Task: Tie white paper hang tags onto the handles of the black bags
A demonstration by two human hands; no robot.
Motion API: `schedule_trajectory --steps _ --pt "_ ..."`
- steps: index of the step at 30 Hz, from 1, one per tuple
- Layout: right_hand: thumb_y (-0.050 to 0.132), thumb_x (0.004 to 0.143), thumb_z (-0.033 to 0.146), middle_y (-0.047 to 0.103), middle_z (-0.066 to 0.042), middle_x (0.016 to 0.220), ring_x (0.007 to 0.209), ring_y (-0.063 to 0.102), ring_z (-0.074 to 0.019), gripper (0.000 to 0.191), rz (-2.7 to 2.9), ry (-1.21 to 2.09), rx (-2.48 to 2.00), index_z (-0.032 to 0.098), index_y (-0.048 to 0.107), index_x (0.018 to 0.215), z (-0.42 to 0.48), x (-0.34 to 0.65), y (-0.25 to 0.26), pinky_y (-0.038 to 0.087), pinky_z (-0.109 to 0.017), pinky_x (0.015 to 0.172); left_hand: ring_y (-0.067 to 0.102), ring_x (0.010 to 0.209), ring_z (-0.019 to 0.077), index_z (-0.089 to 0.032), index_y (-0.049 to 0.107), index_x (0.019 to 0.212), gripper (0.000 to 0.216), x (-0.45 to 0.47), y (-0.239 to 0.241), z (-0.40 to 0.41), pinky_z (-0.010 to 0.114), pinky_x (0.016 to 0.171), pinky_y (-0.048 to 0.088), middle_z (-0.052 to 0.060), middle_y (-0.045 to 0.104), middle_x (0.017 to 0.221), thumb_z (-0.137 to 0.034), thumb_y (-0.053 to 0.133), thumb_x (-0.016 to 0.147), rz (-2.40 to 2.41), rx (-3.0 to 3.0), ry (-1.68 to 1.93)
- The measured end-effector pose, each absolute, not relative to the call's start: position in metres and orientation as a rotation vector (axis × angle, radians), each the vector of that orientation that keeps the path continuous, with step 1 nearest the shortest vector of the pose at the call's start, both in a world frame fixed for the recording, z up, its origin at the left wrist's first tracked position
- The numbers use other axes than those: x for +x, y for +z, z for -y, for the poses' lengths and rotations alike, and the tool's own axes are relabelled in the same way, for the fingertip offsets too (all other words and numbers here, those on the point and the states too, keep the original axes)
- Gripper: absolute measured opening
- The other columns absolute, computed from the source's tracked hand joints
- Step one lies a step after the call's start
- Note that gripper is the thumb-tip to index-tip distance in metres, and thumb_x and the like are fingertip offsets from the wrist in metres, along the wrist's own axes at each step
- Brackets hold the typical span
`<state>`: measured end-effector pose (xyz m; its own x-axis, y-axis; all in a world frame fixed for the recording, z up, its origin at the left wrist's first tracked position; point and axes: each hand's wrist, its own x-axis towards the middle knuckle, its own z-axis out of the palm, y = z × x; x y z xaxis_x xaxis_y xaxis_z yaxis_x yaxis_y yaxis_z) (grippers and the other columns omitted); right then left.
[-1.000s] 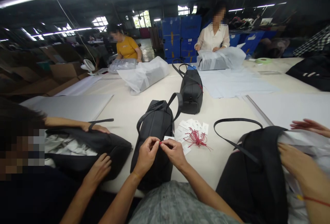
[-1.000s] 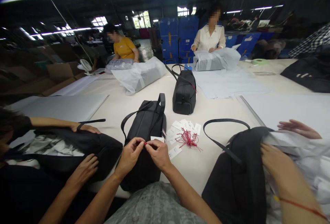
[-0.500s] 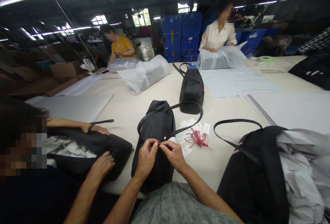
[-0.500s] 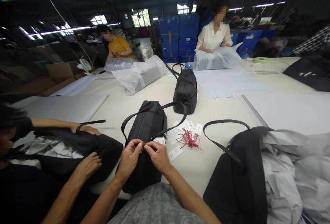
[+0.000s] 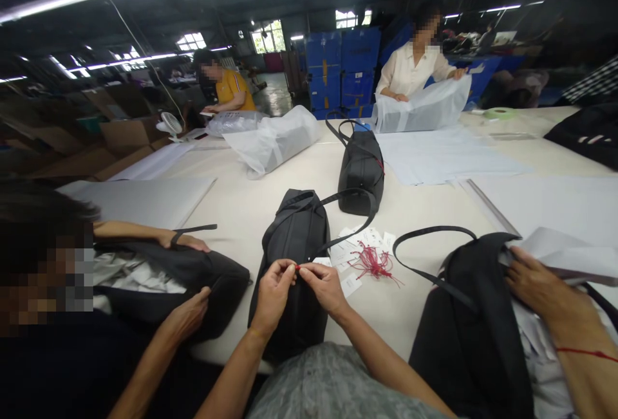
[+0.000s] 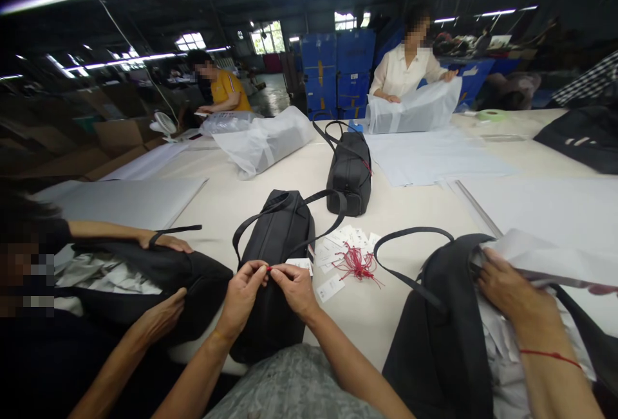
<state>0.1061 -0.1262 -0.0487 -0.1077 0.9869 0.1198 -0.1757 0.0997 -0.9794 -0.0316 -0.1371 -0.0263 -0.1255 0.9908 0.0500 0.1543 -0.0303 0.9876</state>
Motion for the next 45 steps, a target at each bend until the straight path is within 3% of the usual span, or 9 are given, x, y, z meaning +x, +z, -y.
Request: schedule_trajectory --steps 3,7,12,18,21,27,33,40,45 --pt "0.062 0.082 0.045 0.053 0.003 0.053 0.051 0.045 -0.0107 0.028 1.219 1.364 -0.928 0.019 0.07 0.077 0.129 0.107 -0.055 0.034 -0.024 0.051 0.062 0.077 0.0142 -0.016 0.058 0.104 0.03 -0.036 -0.021 0.137 0.029 0.076 0.052 0.004 0.063 0.088 -0.042 0.053 0.09 -1.291 1.243 1.285" --pt "0.061 0.083 0.046 0.05 0.004 0.055 0.052 0.044 -0.0105 0.029 1.247 1.398 -0.912 0.019 0.064 0.072 0.133 0.113 -0.057 0.034 -0.024 0.053 0.063 0.09 0.0167 -0.021 0.059 0.116 0.029 -0.036 -0.012 0.142 0.033 0.086 0.051 0.007 0.062 0.106 -0.037 0.051 0.093 -1.3 1.684 1.153" --pt "0.056 0.086 0.042 0.054 0.003 0.061 0.06 0.05 -0.0126 0.028 1.434 1.34 -0.912 0.02 0.061 0.07 0.136 0.125 -0.048 0.039 -0.025 0.06 0.062 0.087 0.0162 -0.023 0.065 0.108 0.024 -0.036 -0.009 0.148 0.028 0.081 0.05 0.006 0.062 0.094 -0.025 0.044 0.097 -1.256 2.39 0.962" --pt "0.05 0.091 0.028 0.066 -0.004 0.08 0.078 0.058 -0.0182 0.019 2.032 0.812 -0.993 0.022 0.066 0.084 0.144 0.135 -0.038 0.041 -0.029 0.071 0.058 0.07 0.0163 -0.018 0.059 0.085 0.023 -0.05 -0.001 0.154 0.027 0.064 0.046 0.003 0.059 0.078 -0.017 0.04 0.097 -1.295 2.809 0.413" --pt "0.046 0.092 0.025 0.067 -0.006 0.081 0.08 0.059 -0.0194 0.021 2.191 0.674 -0.921 0.022 0.065 0.086 0.137 0.136 -0.039 0.04 -0.03 0.072 0.057 0.067 0.0168 -0.018 0.055 0.083 0.02 -0.052 0.006 0.152 0.028 0.06 0.043 0.002 0.059 0.076 -0.018 0.041 0.097 -1.258 2.926 0.237" --pt "0.044 0.095 0.028 0.065 -0.003 0.076 0.073 0.059 -0.0177 0.024 2.191 0.895 -0.803 0.023 0.065 0.083 0.12 0.136 -0.037 0.042 -0.029 0.068 0.057 0.063 0.0164 -0.018 0.055 0.082 0.018 -0.057 0.019 0.142 0.028 0.057 0.038 0.002 0.06 0.074 -0.023 0.044 0.096 -1.24 2.943 0.215" --pt "0.047 0.095 0.034 0.066 -0.002 0.079 0.075 0.061 -0.0176 0.022 2.142 1.075 -0.761 0.025 0.065 0.085 0.118 0.138 -0.043 0.043 -0.028 0.069 0.061 0.071 0.016 -0.019 0.06 0.089 0.015 -0.066 0.016 0.141 0.025 0.061 0.043 0.003 0.064 0.08 -0.026 0.048 0.094 -1.161 2.795 0.299" --pt "0.041 0.098 0.038 0.066 -0.002 0.082 0.079 0.061 -0.0171 0.028 2.21 1.026 -0.747 0.023 0.063 0.089 0.114 0.142 -0.059 0.043 -0.028 0.071 0.062 0.081 0.015 -0.017 0.065 0.089 0.018 -0.067 0.011 0.135 0.022 0.075 0.046 0.004 0.067 0.084 -0.025 0.049 0.093 -1.126 2.56 0.385" --pt "0.041 0.098 0.033 0.066 -0.003 0.082 0.078 0.061 -0.017 0.025 2.185 0.869 -0.798 0.022 0.062 0.089 0.122 0.137 -0.051 0.045 -0.029 0.071 0.061 0.076 0.0144 -0.017 0.065 0.085 0.017 -0.064 0.019 0.133 0.022 0.07 0.045 0.003 0.067 0.081 -0.023 0.05 0.091 -1.23 2.452 0.329"
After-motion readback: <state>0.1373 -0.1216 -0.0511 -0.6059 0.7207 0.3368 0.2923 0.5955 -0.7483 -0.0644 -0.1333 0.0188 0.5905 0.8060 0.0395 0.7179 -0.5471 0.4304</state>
